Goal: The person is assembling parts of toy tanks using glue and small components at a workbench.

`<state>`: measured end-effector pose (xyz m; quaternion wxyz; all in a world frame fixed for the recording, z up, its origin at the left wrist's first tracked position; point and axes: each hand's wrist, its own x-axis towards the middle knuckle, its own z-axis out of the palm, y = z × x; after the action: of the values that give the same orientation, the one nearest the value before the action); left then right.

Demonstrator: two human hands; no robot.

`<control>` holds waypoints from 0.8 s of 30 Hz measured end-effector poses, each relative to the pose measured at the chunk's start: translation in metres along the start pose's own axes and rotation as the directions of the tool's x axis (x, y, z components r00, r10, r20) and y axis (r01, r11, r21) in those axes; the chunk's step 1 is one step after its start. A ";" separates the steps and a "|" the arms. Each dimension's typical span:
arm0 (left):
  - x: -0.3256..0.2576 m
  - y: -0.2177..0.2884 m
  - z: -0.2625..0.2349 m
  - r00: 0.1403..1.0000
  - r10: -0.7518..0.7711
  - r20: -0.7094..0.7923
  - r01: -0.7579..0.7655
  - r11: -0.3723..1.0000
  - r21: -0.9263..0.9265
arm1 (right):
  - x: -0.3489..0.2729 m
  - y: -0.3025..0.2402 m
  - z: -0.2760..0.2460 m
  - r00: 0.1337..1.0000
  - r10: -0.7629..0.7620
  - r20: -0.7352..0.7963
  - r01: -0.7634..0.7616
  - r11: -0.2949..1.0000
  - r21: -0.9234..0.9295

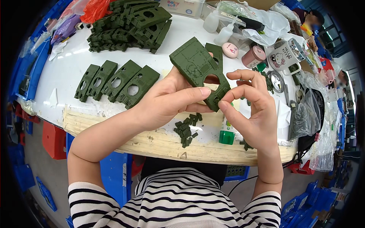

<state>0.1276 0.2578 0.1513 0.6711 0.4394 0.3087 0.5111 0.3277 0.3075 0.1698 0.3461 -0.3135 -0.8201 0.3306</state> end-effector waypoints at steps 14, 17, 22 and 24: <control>0.000 -0.004 0.000 1.000 0.021 0.011 -0.020 0.999 -0.026 | 0.000 0.002 0.003 0.998 -0.065 -0.021 0.063 0.996 -0.060; -0.001 -0.003 0.000 1.000 0.021 0.011 -0.021 0.999 -0.027 | 0.000 0.002 0.003 0.998 -0.063 -0.019 0.062 0.997 -0.052; 0.000 -0.004 -0.001 1.000 0.013 0.017 -0.013 1.000 -0.013 | 0.000 0.002 0.002 0.998 -0.053 -0.015 0.053 0.997 -0.048; 0.000 -0.005 -0.001 1.000 0.016 0.021 -0.016 1.000 -0.018 | 0.000 0.002 0.002 0.999 -0.051 -0.015 0.050 0.997 -0.061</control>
<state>0.1285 0.2576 0.1464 0.6740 0.4415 0.2935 0.5145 0.3264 0.3077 0.1675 0.3516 -0.3058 -0.8344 0.2943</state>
